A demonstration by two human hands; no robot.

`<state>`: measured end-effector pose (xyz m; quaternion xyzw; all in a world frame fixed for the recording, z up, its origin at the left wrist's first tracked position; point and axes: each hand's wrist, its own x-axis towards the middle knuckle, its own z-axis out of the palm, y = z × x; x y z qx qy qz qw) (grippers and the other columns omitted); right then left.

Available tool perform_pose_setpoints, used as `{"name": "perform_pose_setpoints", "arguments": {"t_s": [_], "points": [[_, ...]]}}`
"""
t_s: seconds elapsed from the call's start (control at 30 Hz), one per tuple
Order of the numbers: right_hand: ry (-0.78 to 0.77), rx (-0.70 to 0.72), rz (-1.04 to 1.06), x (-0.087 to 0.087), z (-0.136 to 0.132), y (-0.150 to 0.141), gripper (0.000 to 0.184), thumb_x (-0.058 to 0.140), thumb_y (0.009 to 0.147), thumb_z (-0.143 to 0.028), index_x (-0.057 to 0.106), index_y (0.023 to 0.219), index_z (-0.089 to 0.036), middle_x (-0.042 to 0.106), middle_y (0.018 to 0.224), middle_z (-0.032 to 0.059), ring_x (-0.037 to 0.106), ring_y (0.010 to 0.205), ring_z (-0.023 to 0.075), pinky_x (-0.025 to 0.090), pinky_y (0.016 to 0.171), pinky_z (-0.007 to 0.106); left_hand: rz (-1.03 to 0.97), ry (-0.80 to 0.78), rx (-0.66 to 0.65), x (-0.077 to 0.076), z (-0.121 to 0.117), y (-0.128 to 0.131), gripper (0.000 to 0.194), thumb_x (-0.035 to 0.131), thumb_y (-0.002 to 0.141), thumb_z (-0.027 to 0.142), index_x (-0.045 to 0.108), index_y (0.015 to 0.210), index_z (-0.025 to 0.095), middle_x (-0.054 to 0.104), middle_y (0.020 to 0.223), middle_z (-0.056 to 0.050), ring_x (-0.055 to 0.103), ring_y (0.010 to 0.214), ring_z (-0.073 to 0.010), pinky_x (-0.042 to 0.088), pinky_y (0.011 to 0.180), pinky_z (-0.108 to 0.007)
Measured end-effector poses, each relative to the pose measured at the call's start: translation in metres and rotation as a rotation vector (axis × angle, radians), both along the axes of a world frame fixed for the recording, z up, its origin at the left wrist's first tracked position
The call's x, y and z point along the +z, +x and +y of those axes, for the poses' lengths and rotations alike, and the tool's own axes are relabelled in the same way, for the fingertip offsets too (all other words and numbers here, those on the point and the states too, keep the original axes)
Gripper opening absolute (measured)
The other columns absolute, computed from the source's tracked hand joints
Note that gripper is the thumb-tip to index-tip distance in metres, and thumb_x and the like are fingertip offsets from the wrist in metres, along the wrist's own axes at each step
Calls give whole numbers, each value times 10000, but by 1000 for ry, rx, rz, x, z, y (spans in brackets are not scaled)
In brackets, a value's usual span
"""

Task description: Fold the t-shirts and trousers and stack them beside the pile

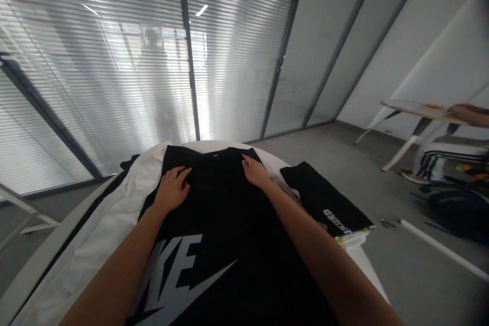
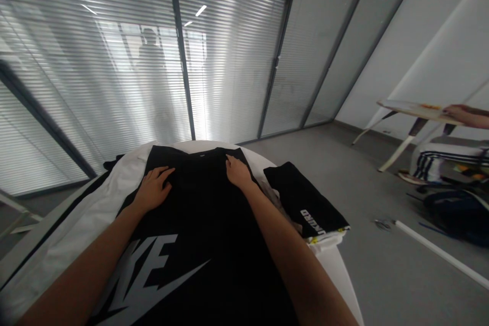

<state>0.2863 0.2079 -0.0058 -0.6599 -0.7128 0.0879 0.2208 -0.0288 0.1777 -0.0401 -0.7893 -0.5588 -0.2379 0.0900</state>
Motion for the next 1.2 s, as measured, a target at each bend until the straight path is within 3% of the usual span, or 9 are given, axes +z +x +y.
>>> {"name": "perform_pose_setpoints", "arguments": {"t_s": [0.13, 0.33, 0.5, 0.7, 1.0, 1.2], "points": [[-78, 41, -31, -11, 2, -1, 487, 326, 1002, -413, 460, 1432, -228, 478, 1463, 81, 424, 1354, 238, 311, 1103, 417, -2, 4, 9, 0, 0, 0, 517, 482, 835, 223, 548, 1347, 252, 520, 1344, -88, 490, 1199, -285, 415, 1017, -457], [39, 5, -88, -7, 11, 13, 568, 165, 1025, -441, 431, 1452, -177, 477, 1462, 99, 387, 1376, 213, 244, 1142, 372, -5, 1, 3, 2, -1, 2, 513, 472, 841, 223, 550, 1348, 225, 523, 1335, -104, 489, 1194, -295, 425, 1002, -464], [-111, -67, -209, -15, 29, 23, 584, 190, 1009, -493, 267, 1527, -236, 247, 1586, 114, 207, 1454, 297, 164, 1139, 547, 3, -4, 11, 3, -3, 3, 510, 468, 848, 224, 545, 1353, 222, 517, 1342, -104, 484, 1201, -296, 419, 1009, -467], [-239, -76, -287, -32, 45, 27, 626, 151, 986, -559, 212, 1540, -275, 133, 1616, 106, 97, 1474, 306, 114, 1131, 572, 4, -3, 6, 3, -2, 3, 511, 478, 842, 219, 550, 1348, 217, 526, 1331, -109, 485, 1200, -295, 420, 1009, -468], [-197, -131, -269, -39, 52, 28, 647, 223, 966, -585, 203, 1541, -289, 133, 1615, 116, 133, 1463, 325, 95, 1125, 585, -1, 4, 0, 6, -6, 3, 487, 491, 839, 225, 571, 1319, 208, 537, 1311, -110, 483, 1207, -290, 413, 1017, -463], [-153, -120, -194, -31, 48, 29, 622, 338, 947, -552, 321, 1505, -279, 220, 1595, 102, 195, 1447, 325, 137, 1124, 576, -13, 9, -6, 6, -5, 3, 482, 505, 838, 227, 573, 1315, 214, 538, 1302, -110, 487, 1197, -287, 416, 1010, -455]]}}
